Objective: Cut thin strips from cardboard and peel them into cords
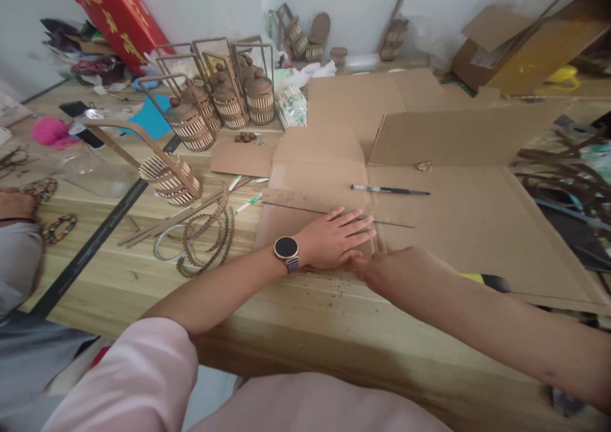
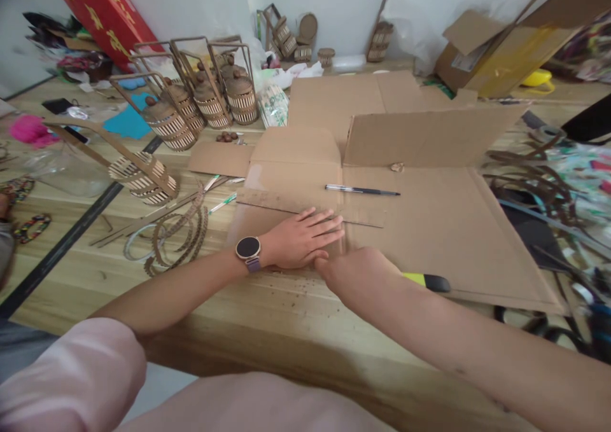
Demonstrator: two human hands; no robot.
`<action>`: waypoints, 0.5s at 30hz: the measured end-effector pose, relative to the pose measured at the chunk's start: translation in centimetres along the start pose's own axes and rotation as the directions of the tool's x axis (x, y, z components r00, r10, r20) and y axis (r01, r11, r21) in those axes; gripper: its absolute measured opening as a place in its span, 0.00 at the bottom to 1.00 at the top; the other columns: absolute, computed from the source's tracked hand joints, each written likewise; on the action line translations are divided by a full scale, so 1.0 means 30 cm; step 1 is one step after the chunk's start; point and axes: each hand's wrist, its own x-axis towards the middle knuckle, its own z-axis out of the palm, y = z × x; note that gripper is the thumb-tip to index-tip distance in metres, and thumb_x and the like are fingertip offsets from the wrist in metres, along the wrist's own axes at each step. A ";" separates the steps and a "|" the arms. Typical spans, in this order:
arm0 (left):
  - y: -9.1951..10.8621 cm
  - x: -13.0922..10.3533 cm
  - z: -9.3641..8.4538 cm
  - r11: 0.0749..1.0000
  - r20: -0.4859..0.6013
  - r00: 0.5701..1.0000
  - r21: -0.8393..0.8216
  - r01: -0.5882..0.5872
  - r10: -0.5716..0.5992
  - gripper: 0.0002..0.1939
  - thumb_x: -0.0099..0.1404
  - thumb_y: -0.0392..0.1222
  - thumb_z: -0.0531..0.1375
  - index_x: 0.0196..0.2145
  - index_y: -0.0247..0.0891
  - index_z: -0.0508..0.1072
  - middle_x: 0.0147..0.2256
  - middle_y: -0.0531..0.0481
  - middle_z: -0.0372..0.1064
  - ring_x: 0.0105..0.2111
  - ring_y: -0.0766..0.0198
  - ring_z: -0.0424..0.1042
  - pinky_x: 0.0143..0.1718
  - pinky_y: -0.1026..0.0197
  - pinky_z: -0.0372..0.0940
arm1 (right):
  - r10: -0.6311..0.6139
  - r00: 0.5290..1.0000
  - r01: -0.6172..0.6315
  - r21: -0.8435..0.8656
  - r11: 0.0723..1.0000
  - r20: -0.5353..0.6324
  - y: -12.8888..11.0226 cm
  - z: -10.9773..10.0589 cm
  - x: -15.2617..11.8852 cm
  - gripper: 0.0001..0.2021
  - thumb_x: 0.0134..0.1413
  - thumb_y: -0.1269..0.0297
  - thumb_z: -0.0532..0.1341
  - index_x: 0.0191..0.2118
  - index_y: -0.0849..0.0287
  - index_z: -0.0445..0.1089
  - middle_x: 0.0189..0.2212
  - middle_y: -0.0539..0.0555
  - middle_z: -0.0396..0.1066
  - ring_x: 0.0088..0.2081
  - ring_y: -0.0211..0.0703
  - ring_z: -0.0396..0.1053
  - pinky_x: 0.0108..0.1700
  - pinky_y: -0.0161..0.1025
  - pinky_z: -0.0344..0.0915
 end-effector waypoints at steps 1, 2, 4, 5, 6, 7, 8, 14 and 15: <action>0.001 0.000 -0.004 1.000 0.008 1.000 0.002 0.001 -0.001 0.29 0.79 0.52 0.45 0.71 0.37 0.56 0.73 0.43 0.46 0.73 0.50 0.46 0.71 0.45 0.44 | -0.004 0.999 0.005 -0.014 1.000 0.031 -0.004 -0.010 0.002 0.33 0.47 0.87 0.58 0.60 0.62 0.68 0.26 0.54 0.78 0.25 0.47 0.77 0.20 0.36 0.47; 0.001 -0.001 -0.008 1.000 0.017 1.000 0.003 0.002 -0.002 0.29 0.79 0.52 0.45 0.71 0.36 0.56 0.73 0.43 0.46 0.73 0.50 0.45 0.71 0.45 0.44 | -0.007 0.999 0.008 -0.023 1.000 0.053 -0.006 -0.017 0.005 0.33 0.47 0.87 0.57 0.60 0.61 0.68 0.26 0.54 0.78 0.25 0.47 0.77 0.20 0.36 0.48; 0.001 -0.002 -0.014 1.000 0.033 0.999 0.002 0.003 -0.003 0.29 0.79 0.52 0.45 0.71 0.37 0.56 0.73 0.44 0.45 0.73 0.51 0.45 0.72 0.46 0.43 | -0.012 0.997 0.014 -0.032 0.999 0.079 -0.005 -0.022 0.010 0.31 0.49 0.87 0.56 0.59 0.59 0.69 0.25 0.53 0.78 0.26 0.47 0.78 0.20 0.36 0.48; 0.000 -0.003 -0.016 1.000 0.038 0.999 -0.002 0.000 0.000 0.29 0.79 0.52 0.45 0.71 0.37 0.55 0.73 0.44 0.45 0.73 0.51 0.44 0.72 0.46 0.43 | -0.014 0.996 0.017 -0.034 0.999 0.086 -0.002 -0.020 0.011 0.31 0.50 0.87 0.56 0.58 0.58 0.69 0.25 0.53 0.78 0.26 0.46 0.78 0.20 0.35 0.48; -0.002 -0.004 -0.017 1.000 0.042 0.999 -0.006 -0.004 0.005 0.29 0.79 0.52 0.45 0.72 0.37 0.55 0.73 0.45 0.45 0.74 0.51 0.44 0.72 0.46 0.43 | -0.017 0.996 0.020 -0.036 0.999 0.091 0.001 -0.017 0.012 0.30 0.51 0.86 0.56 0.58 0.57 0.69 0.25 0.53 0.78 0.27 0.46 0.78 0.20 0.35 0.48; -0.004 -0.005 -0.018 1.000 0.046 0.999 -0.012 -0.011 0.012 0.29 0.79 0.52 0.45 0.72 0.37 0.55 0.73 0.45 0.44 0.74 0.52 0.43 0.72 0.46 0.43 | -0.019 0.995 0.023 -0.037 0.999 0.095 0.004 -0.012 0.010 0.31 0.51 0.86 0.55 0.59 0.57 0.69 0.25 0.53 0.78 0.27 0.46 0.78 0.20 0.35 0.47; -0.006 -0.005 -0.017 1.000 0.051 0.999 -0.017 -0.019 0.020 0.29 0.79 0.52 0.44 0.72 0.37 0.54 0.74 0.46 0.44 0.74 0.52 0.42 0.72 0.45 0.43 | -0.022 0.995 0.026 -0.036 0.999 0.102 0.008 -0.008 0.007 0.32 0.51 0.86 0.55 0.60 0.56 0.68 0.25 0.52 0.78 0.27 0.46 0.78 0.20 0.36 0.47; -0.017 -0.007 -0.005 0.998 0.066 0.996 -0.030 -0.053 0.055 0.30 0.79 0.51 0.43 0.72 0.37 0.53 0.74 0.48 0.43 0.74 0.53 0.40 0.73 0.46 0.39 | -0.012 0.993 0.015 -0.020 1.000 0.115 0.046 0.022 -0.037 0.26 0.53 0.85 0.56 0.53 0.54 0.72 0.29 0.54 0.79 0.31 0.49 0.80 0.21 0.38 0.42; -0.018 -0.007 -0.004 0.998 0.064 0.996 -0.033 -0.053 0.055 0.30 0.79 0.51 0.43 0.72 0.37 0.53 0.74 0.48 0.44 0.74 0.53 0.40 0.73 0.46 0.39 | -0.003 0.994 0.005 -0.016 1.000 0.113 0.054 0.031 -0.044 0.23 0.54 0.84 0.56 0.51 0.54 0.72 0.29 0.54 0.79 0.31 0.49 0.80 0.21 0.38 0.41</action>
